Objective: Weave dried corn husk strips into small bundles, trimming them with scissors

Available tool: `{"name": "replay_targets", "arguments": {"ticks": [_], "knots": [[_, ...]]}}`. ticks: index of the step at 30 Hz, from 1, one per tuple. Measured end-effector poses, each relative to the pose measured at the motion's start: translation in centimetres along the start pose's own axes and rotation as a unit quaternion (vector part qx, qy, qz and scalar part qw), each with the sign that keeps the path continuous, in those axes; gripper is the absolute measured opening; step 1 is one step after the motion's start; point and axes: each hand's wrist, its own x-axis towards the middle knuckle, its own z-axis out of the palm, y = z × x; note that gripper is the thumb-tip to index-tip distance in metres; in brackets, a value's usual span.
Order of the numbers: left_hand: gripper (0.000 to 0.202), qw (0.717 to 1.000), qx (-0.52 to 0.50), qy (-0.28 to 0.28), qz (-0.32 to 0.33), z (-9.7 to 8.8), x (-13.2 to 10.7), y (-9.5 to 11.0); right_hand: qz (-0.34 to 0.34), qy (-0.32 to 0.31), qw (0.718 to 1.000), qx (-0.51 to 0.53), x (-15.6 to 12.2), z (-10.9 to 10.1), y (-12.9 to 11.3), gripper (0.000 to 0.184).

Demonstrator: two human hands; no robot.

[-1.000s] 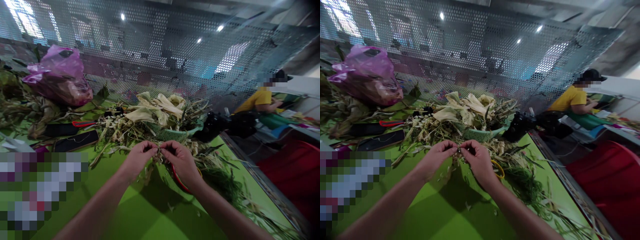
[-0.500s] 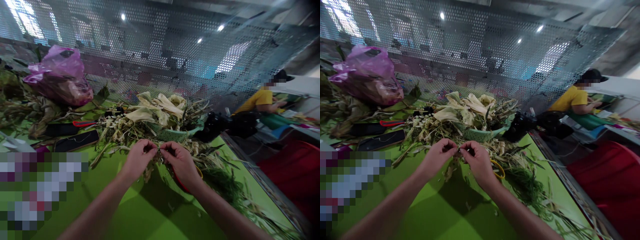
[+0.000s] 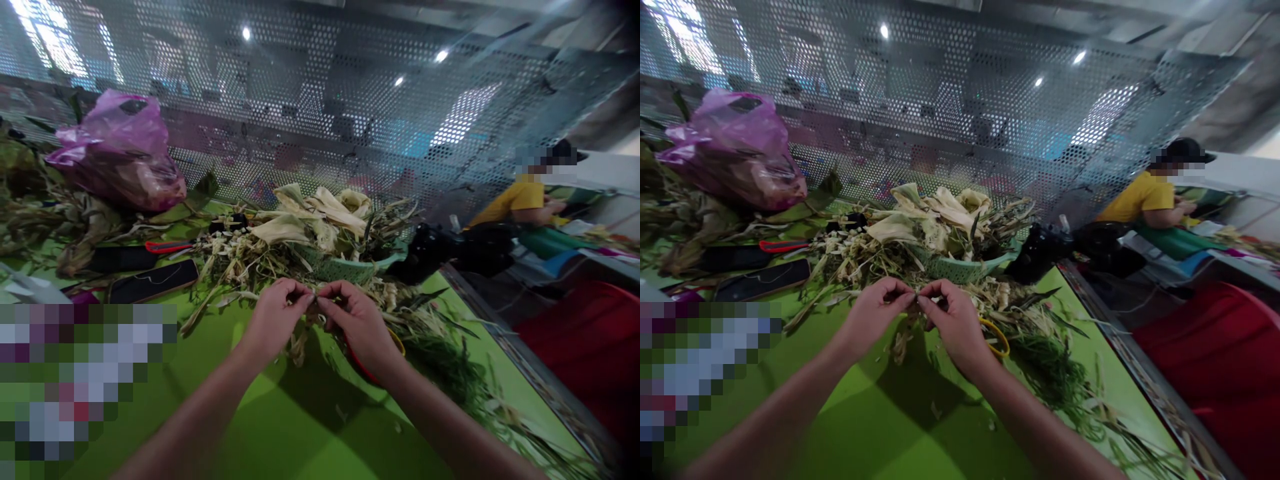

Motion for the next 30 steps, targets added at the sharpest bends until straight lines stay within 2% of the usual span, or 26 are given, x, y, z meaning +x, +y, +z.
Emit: {"name": "replay_targets", "arguments": {"ticks": [5,10,14,17,20,22,25,30], "knots": [[0.014,1.0,0.005,0.007,-0.003,-0.3,0.1,0.1,0.075,-0.067,0.987,0.127,0.2,-0.1,0.1,0.019],[0.014,1.0,0.012,0.006,-0.012,-0.6,0.2,0.1,0.061,-0.062,0.987,0.138,0.3,-0.3,-0.3,0.023],[0.016,1.0,-0.006,-0.003,-0.019,-1.0,0.4,0.0,0.05,-0.064,0.993,0.084,0.6,-0.9,-0.5,0.028],[0.016,1.0,-0.01,0.007,-0.017,-1.4,0.5,0.1,0.005,-0.069,0.997,-0.042,0.9,-1.9,-0.5,0.022],[0.016,0.999,-0.014,0.03,-0.018,-1.8,0.6,0.3,-0.074,-0.05,0.978,-0.191,1.1,-2.7,-0.7,0.011],[0.015,0.999,-0.024,0.037,-0.024,-1.8,0.6,0.4,-0.084,-0.041,0.972,-0.217,1.1,-3.0,-1.1,0.01],[0.014,0.997,-0.053,0.035,-0.035,-1.6,0.5,0.6,-0.069,-0.043,0.985,-0.149,0.8,-2.9,-2.1,0.01],[0.014,0.991,-0.116,0.027,-0.061,-0.9,-0.1,1.5,-0.095,-0.078,0.992,-0.009,-0.7,-1.7,-3.9,0.017]]}}
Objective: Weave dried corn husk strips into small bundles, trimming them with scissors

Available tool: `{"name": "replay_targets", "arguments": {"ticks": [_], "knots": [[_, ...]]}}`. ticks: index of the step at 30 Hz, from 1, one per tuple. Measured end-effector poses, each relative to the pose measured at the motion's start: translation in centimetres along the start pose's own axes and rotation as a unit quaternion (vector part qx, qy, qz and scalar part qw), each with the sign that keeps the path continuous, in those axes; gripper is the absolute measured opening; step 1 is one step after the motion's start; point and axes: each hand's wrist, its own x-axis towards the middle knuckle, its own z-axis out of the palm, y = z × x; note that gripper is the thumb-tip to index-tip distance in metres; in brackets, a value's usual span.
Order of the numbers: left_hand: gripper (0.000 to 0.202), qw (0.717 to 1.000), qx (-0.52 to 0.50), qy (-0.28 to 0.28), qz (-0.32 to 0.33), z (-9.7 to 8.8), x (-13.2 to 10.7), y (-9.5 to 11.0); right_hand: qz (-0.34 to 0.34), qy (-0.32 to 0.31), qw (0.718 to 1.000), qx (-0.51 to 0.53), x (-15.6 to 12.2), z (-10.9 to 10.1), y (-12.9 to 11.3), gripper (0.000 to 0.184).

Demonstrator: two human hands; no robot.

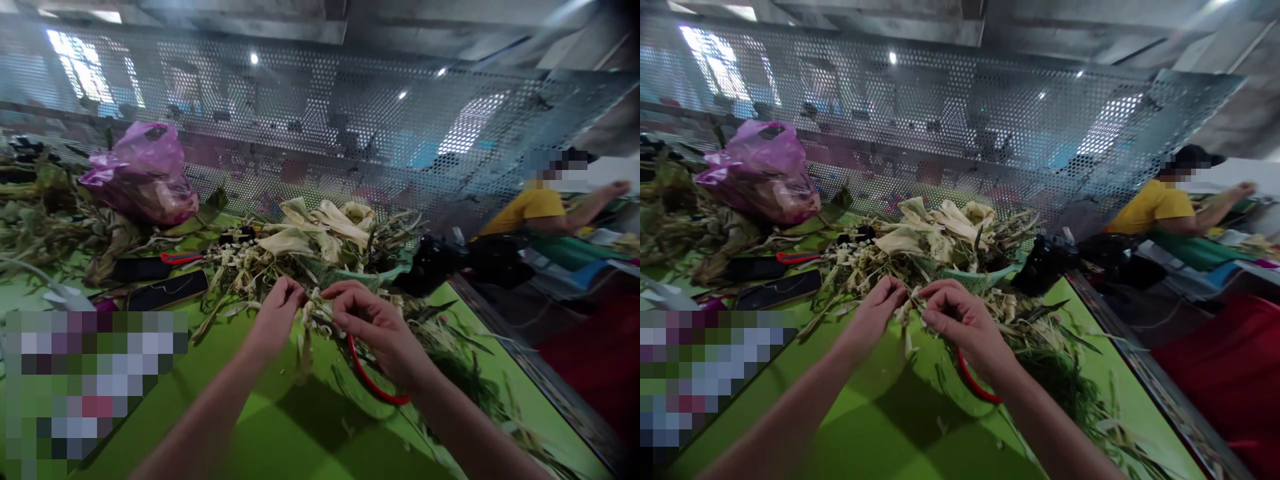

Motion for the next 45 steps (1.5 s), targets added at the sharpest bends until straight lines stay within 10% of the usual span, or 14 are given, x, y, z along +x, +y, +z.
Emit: {"name": "replay_targets", "arguments": {"ticks": [8,20,30,45], "knots": [[0.017,0.993,-0.105,-0.052,-0.015,0.6,-0.8,0.6,0.056,-0.028,0.979,0.195,-0.6,1.0,0.3,0.009],[0.016,0.992,-0.1,-0.074,-0.026,0.9,-0.6,-0.2,0.024,-0.053,0.987,0.151,-0.4,0.8,1.3,0.007],[0.013,0.968,0.21,0.001,0.14,0.6,-0.6,-0.9,0.042,-0.035,0.987,0.152,-0.4,1.0,1.6,0.01],[0.01,0.969,0.191,0.017,0.159,1.0,-0.3,-1.7,0.079,0.039,0.996,0.009,0.6,-0.3,2.0,0.021]]}}
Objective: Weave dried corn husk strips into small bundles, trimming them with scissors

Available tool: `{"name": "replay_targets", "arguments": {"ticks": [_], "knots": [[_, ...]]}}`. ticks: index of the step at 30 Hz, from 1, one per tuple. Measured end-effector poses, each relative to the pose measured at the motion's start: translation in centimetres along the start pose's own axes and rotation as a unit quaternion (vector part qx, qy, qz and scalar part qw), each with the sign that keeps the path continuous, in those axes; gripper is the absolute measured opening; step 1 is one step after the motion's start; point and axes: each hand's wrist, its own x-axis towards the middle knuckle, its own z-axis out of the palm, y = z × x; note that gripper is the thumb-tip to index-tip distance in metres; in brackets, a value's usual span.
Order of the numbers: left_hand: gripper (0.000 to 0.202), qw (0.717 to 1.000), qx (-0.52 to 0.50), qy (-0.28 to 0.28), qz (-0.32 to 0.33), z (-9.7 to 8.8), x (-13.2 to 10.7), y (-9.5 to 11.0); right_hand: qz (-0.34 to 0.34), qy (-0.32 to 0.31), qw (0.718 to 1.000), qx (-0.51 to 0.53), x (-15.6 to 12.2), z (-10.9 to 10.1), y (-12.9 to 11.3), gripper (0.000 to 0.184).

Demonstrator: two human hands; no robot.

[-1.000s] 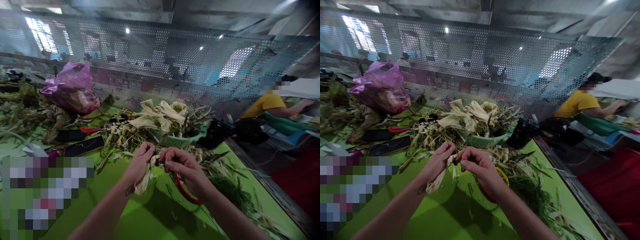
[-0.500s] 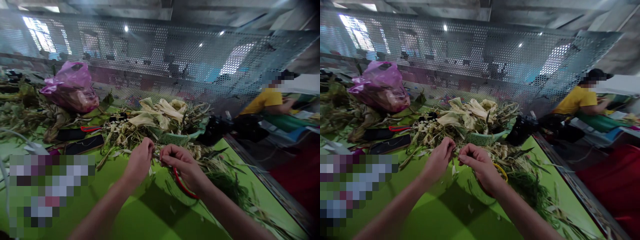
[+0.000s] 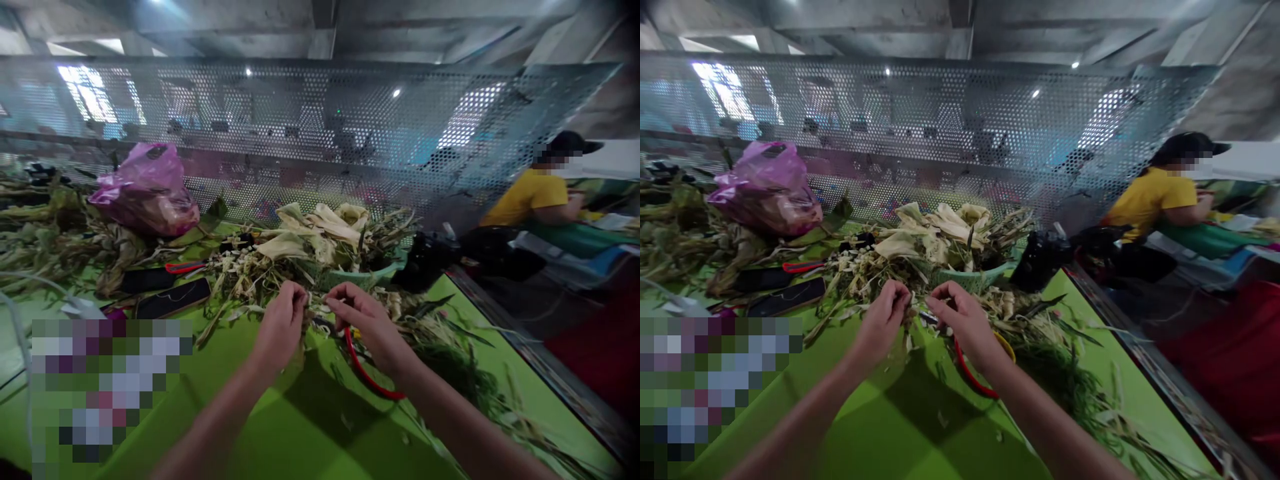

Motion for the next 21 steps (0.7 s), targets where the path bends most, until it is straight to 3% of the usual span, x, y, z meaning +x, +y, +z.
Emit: {"name": "replay_targets", "arguments": {"ticks": [7,10,16,21], "knots": [[0.011,1.0,-0.008,-0.006,0.01,0.7,-0.3,0.3,-0.003,-0.045,0.999,-0.015,0.0,0.8,0.6,0.024],[0.011,0.999,-0.048,-0.017,-0.019,0.7,-0.2,0.5,-0.025,-0.023,0.999,-0.016,0.1,0.8,0.9,0.023],[0.013,0.989,-0.122,-0.018,-0.081,-0.1,0.1,1.3,-0.006,-0.013,0.999,0.038,0.4,0.4,1.3,0.027],[0.02,0.953,-0.245,-0.079,-0.158,-0.6,-0.1,2.4,-0.005,0.005,0.997,0.081,0.5,0.4,1.1,0.029]]}}
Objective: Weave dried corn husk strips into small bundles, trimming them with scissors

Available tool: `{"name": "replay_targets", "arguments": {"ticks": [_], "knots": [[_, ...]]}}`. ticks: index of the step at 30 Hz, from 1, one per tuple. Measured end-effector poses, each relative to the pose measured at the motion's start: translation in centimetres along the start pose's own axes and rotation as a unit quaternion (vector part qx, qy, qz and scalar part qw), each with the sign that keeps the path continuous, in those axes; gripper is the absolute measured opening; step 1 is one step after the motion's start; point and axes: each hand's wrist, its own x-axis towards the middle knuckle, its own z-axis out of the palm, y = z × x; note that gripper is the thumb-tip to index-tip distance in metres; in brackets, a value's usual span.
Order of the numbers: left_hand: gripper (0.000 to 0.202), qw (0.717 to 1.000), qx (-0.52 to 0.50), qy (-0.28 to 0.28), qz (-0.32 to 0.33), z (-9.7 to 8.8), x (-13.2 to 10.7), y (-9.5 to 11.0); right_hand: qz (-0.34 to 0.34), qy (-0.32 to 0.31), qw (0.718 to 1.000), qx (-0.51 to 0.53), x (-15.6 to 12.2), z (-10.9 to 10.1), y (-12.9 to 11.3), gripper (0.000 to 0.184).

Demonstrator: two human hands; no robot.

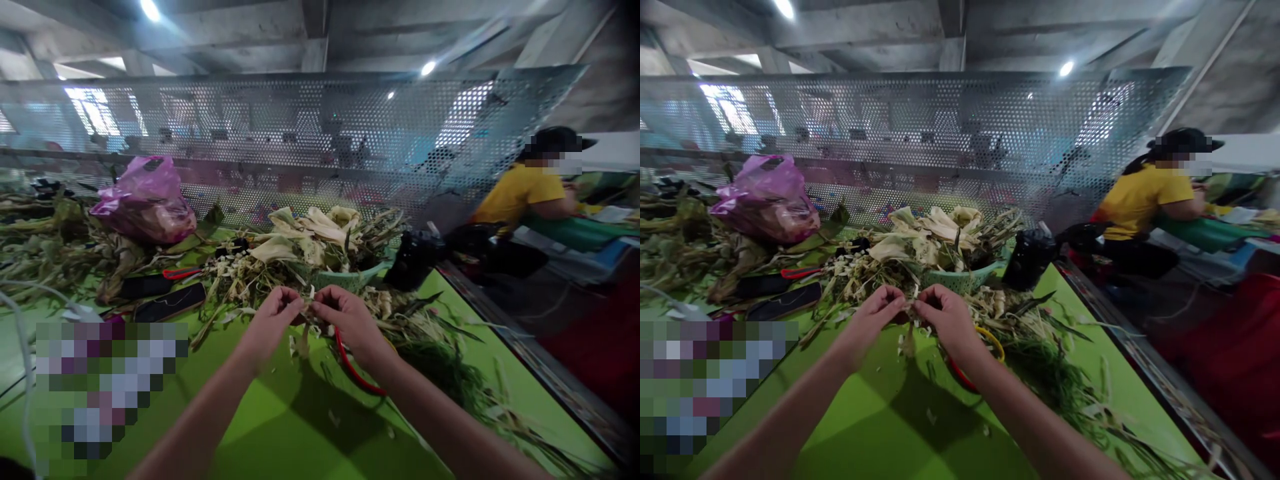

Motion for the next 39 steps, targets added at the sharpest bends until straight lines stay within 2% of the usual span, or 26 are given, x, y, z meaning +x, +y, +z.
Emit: {"name": "replay_targets", "arguments": {"ticks": [4,9,15,17,21,25,32,36,39], "knots": [[0.031,0.999,0.005,-0.038,-0.01,-0.1,-0.2,0.0,-0.006,0.004,1.0,0.024,-0.2,0.1,-0.4,0.029],[0.022,0.999,0.041,-0.031,0.013,0.1,0.2,-0.8,-0.006,-0.002,1.0,0.023,-0.4,0.1,-0.3,0.028],[0.019,0.98,0.189,0.029,0.047,0.8,0.6,-0.9,-0.077,0.039,0.988,-0.131,-0.4,-0.2,-0.2,0.015],[0.017,0.975,0.21,0.04,0.056,0.9,0.7,-0.7,-0.084,0.054,0.981,-0.164,-0.5,-0.2,-0.2,0.012],[0.007,0.99,0.134,-0.005,0.052,0.9,1.0,0.0,-0.085,0.053,0.986,-0.132,-0.3,-0.3,-0.3,0.013],[0.015,0.996,0.061,-0.033,0.054,0.9,1.6,0.1,-0.063,0.039,0.995,-0.064,0.1,-0.8,-0.5,0.022],[0.018,0.997,0.046,-0.032,0.059,0.7,1.5,-1.6,-0.035,0.028,0.996,-0.083,0.4,-0.8,0.3,0.021],[0.016,0.999,0.033,-0.017,0.038,0.1,1.1,-1.6,-0.005,-0.003,0.996,-0.084,0.3,-0.6,0.9,0.023],[0.016,0.998,0.048,-0.024,0.026,-0.1,1.1,-1.6,-0.007,0.01,0.994,-0.112,0.2,-0.4,0.9,0.018]]}}
